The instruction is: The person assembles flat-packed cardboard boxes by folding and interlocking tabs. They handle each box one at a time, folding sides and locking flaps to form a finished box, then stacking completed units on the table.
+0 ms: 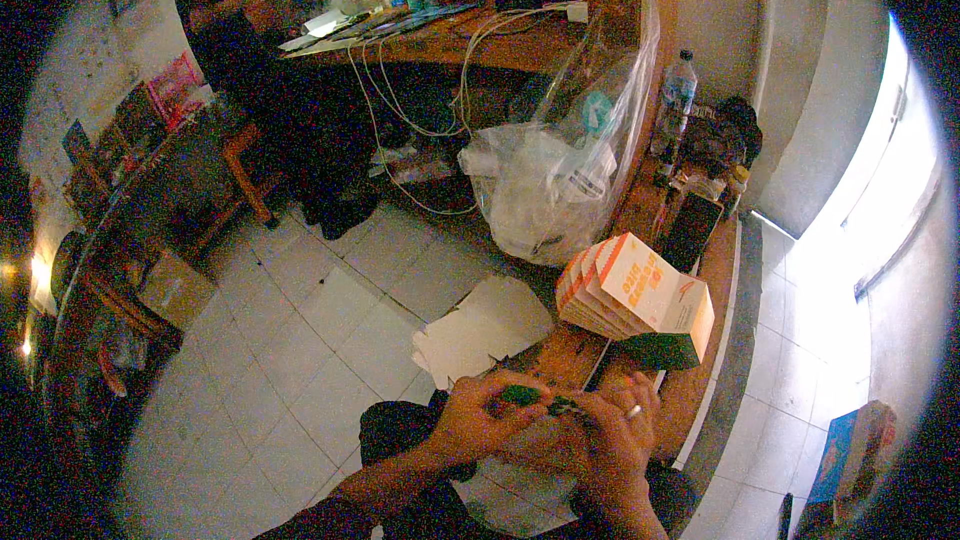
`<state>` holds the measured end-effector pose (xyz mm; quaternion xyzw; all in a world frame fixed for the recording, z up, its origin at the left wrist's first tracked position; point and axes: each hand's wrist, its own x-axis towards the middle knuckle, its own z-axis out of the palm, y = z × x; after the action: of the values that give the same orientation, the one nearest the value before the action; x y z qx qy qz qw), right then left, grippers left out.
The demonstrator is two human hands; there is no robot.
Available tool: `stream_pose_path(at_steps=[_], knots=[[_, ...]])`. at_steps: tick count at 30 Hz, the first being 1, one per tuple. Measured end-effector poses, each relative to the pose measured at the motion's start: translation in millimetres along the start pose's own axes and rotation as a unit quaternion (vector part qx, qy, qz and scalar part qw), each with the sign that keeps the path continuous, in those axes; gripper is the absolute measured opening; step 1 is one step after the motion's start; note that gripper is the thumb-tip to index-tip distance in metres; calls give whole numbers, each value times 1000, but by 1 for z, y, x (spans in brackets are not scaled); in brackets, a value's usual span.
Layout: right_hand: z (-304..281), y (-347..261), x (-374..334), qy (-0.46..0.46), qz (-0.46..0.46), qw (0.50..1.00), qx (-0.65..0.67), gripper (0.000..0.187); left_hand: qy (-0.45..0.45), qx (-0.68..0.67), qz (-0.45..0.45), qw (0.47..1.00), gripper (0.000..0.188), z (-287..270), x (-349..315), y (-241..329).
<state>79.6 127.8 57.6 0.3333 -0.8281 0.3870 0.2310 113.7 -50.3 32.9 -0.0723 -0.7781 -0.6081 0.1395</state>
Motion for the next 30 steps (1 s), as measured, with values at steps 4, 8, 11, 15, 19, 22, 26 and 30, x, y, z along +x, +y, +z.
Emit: stream_pose_path(at_steps=[4,8,11,15,19,22,26,30], knots=[[-4,1,-1,60,-14,998,-31,19,29,-45,-133,990,17,4,3,4],[3,2,-8,61,-53,995,-52,20,93,-6,-48,994,17,19,9,-15],[7,0,-9,44,-68,995,-58,20,51,39,-25,998,19,11,11,-12],[6,3,-6,19,-71,997,-30,20,-57,52,-51,996,24,3,11,1],[4,6,-3,8,-71,997,-30,18,-89,55,36,994,30,2,16,1],[7,5,-3,2,-56,998,-19,17,-105,52,50,992,33,-3,14,2],[8,3,-3,-20,-55,998,-10,18,-115,62,55,990,33,-6,14,2],[7,3,-2,-40,-50,998,-15,19,-131,78,78,985,36,-5,13,3]])
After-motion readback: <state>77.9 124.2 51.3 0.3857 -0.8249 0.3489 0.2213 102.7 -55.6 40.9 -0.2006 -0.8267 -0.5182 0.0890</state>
